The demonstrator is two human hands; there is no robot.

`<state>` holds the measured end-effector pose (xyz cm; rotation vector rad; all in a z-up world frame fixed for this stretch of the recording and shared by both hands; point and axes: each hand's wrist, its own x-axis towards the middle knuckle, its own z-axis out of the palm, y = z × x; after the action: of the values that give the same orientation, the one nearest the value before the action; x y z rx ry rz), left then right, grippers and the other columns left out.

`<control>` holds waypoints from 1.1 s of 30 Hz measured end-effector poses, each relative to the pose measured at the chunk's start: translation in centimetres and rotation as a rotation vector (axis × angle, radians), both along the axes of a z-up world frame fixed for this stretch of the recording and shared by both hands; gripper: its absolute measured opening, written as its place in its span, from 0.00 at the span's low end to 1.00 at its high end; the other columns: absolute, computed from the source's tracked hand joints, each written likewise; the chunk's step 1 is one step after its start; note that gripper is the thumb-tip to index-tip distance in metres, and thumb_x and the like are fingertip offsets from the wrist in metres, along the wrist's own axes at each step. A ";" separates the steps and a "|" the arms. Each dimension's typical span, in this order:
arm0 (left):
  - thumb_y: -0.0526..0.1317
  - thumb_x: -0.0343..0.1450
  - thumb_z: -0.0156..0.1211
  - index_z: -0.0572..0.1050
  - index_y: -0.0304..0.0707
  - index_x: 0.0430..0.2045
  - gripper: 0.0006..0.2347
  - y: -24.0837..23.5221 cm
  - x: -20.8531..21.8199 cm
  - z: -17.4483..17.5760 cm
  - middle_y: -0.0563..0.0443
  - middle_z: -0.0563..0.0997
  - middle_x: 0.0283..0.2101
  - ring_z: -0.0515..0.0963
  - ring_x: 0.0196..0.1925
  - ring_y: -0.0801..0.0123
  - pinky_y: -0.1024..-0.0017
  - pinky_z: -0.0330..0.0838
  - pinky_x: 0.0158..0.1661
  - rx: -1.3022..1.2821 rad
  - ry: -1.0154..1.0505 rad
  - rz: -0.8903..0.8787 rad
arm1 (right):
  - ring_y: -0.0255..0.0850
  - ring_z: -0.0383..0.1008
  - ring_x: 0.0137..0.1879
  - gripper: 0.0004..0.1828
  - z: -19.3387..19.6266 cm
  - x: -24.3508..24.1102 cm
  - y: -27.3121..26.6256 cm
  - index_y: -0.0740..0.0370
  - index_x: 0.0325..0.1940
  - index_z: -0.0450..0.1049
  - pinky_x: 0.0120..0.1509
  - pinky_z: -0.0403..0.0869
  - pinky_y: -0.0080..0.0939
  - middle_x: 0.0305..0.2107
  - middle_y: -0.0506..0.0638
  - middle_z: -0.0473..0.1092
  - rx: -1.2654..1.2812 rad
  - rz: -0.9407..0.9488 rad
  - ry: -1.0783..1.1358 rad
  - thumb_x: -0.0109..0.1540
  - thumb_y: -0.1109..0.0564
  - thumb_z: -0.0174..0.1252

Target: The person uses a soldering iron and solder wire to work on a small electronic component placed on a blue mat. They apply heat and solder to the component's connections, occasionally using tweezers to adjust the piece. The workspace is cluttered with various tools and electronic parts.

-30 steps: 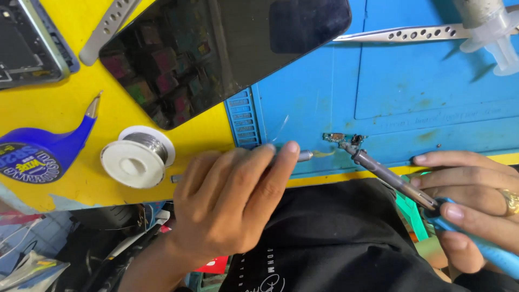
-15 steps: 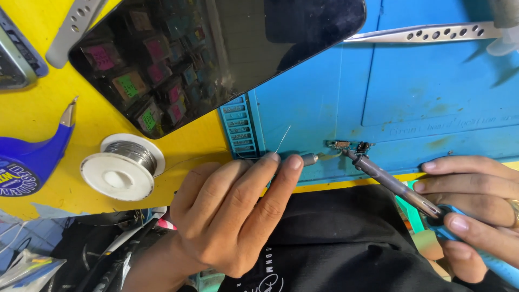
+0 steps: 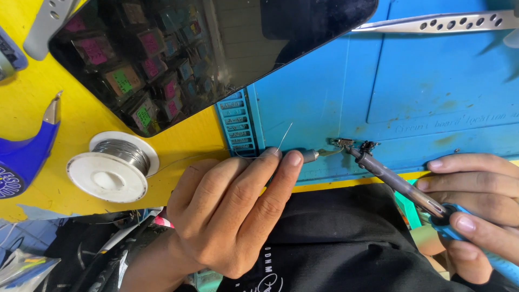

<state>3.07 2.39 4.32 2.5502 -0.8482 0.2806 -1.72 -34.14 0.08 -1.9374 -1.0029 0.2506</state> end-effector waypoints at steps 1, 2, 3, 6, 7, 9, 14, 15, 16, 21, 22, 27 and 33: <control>0.35 0.76 0.63 0.84 0.38 0.40 0.04 0.0 0.0 0.0 0.51 0.83 0.36 0.75 0.32 0.68 0.70 0.70 0.29 0.002 0.010 -0.006 | 0.49 0.81 0.43 0.17 -0.5 -0.3 0.3 0.59 0.51 0.56 0.57 0.85 0.63 0.33 0.56 0.73 0.060 -0.050 -0.068 0.71 0.44 0.35; 0.35 0.76 0.63 0.84 0.38 0.40 0.04 0.1 0.0 0.0 0.51 0.83 0.36 0.75 0.32 0.68 0.70 0.70 0.29 0.001 0.012 -0.005 | 0.49 0.81 0.43 0.17 -0.8 -0.6 0.5 0.59 0.51 0.56 0.57 0.85 0.63 0.33 0.56 0.73 0.059 -0.050 -0.066 0.71 0.44 0.35; 0.35 0.76 0.64 0.84 0.38 0.40 0.04 0.2 0.1 0.0 0.52 0.83 0.36 0.75 0.32 0.69 0.71 0.70 0.29 0.008 0.008 -0.017 | 0.49 0.81 0.41 0.17 -1.1 -0.8 0.7 0.58 0.51 0.56 0.55 0.85 0.62 0.31 0.55 0.72 0.087 -0.098 -0.090 0.73 0.43 0.33; 0.36 0.77 0.65 0.84 0.38 0.40 0.04 0.3 0.1 -0.1 0.52 0.83 0.37 0.75 0.33 0.69 0.71 0.70 0.29 0.015 0.016 -0.032 | 0.48 0.80 0.41 0.18 -1.2 -0.9 0.5 0.57 0.53 0.56 0.55 0.85 0.62 0.31 0.54 0.72 0.096 -0.117 -0.100 0.74 0.42 0.32; 0.36 0.77 0.65 0.84 0.38 0.40 0.04 0.3 0.1 0.0 0.52 0.83 0.37 0.75 0.33 0.69 0.71 0.70 0.30 0.016 0.024 -0.034 | 0.48 0.81 0.42 0.18 -1.1 -0.9 0.3 0.58 0.55 0.56 0.57 0.85 0.63 0.33 0.54 0.72 0.079 -0.089 -0.087 0.73 0.42 0.33; 0.36 0.77 0.63 0.84 0.37 0.40 0.04 0.4 0.2 0.0 0.51 0.83 0.37 0.75 0.33 0.69 0.71 0.71 0.30 0.020 0.036 -0.040 | 0.49 0.81 0.42 0.18 -1.1 -0.9 0.5 0.58 0.53 0.56 0.56 0.85 0.63 0.32 0.55 0.72 0.077 -0.089 -0.087 0.73 0.42 0.32; 0.35 0.77 0.62 0.84 0.38 0.41 0.05 0.3 0.0 -0.1 0.51 0.83 0.38 0.75 0.34 0.69 0.70 0.72 0.31 0.022 0.065 -0.033 | 0.49 0.81 0.43 0.16 -1.1 -1.2 0.2 0.57 0.52 0.56 0.57 0.85 0.62 0.33 0.55 0.73 0.054 -0.088 -0.056 0.73 0.43 0.32; 0.35 0.77 0.62 0.84 0.38 0.40 0.05 0.2 0.0 -0.2 0.51 0.83 0.38 0.75 0.34 0.68 0.70 0.72 0.30 0.018 0.054 -0.028 | 0.50 0.81 0.42 0.16 -1.2 -1.3 0.1 0.57 0.52 0.56 0.57 0.85 0.63 0.32 0.55 0.73 0.065 -0.097 -0.063 0.73 0.43 0.32; 0.35 0.77 0.63 0.84 0.38 0.39 0.04 0.2 0.0 -0.3 0.52 0.83 0.37 0.75 0.33 0.68 0.70 0.71 0.30 0.013 0.044 -0.023 | 0.50 0.81 0.41 0.17 -1.4 -1.5 0.1 0.57 0.51 0.56 0.56 0.84 0.64 0.32 0.55 0.73 0.076 -0.107 -0.070 0.73 0.43 0.31; 0.34 0.77 0.63 0.84 0.39 0.39 0.04 0.1 -0.2 -0.4 0.52 0.83 0.37 0.75 0.33 0.68 0.70 0.71 0.30 0.024 0.045 -0.018 | 0.51 0.81 0.42 0.15 -1.9 -1.5 -0.6 0.57 0.50 0.56 0.56 0.84 0.63 0.33 0.56 0.73 0.080 -0.039 -0.082 0.71 0.44 0.35; 0.35 0.77 0.63 0.84 0.39 0.40 0.04 0.1 -0.3 -0.4 0.52 0.83 0.37 0.75 0.33 0.68 0.70 0.71 0.30 0.026 0.055 -0.013 | 0.52 0.81 0.41 0.16 -2.1 -1.8 -0.2 0.58 0.50 0.56 0.56 0.84 0.63 0.31 0.57 0.72 0.104 -0.100 -0.093 0.72 0.45 0.32; 0.35 0.77 0.64 0.85 0.39 0.39 0.04 0.1 -0.3 -0.6 0.52 0.83 0.36 0.75 0.32 0.68 0.71 0.69 0.29 0.016 0.033 -0.011 | 0.50 0.80 0.41 0.15 -1.8 -2.0 0.1 0.57 0.47 0.56 0.56 0.84 0.64 0.31 0.56 0.72 0.076 -0.105 -0.073 0.72 0.44 0.31; 0.35 0.77 0.64 0.84 0.39 0.39 0.04 0.1 -0.4 -0.7 0.52 0.83 0.36 0.75 0.32 0.68 0.71 0.69 0.30 0.009 0.038 -0.013 | 0.50 0.80 0.41 0.16 -1.4 -1.4 -0.1 0.60 0.42 0.57 0.56 0.84 0.63 0.31 0.56 0.74 0.045 -0.053 -0.049 0.70 0.46 0.32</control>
<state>2.68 2.54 3.66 2.5491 -0.8539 0.2245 -3.14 -34.22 -1.27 -1.9344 -0.9796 0.1496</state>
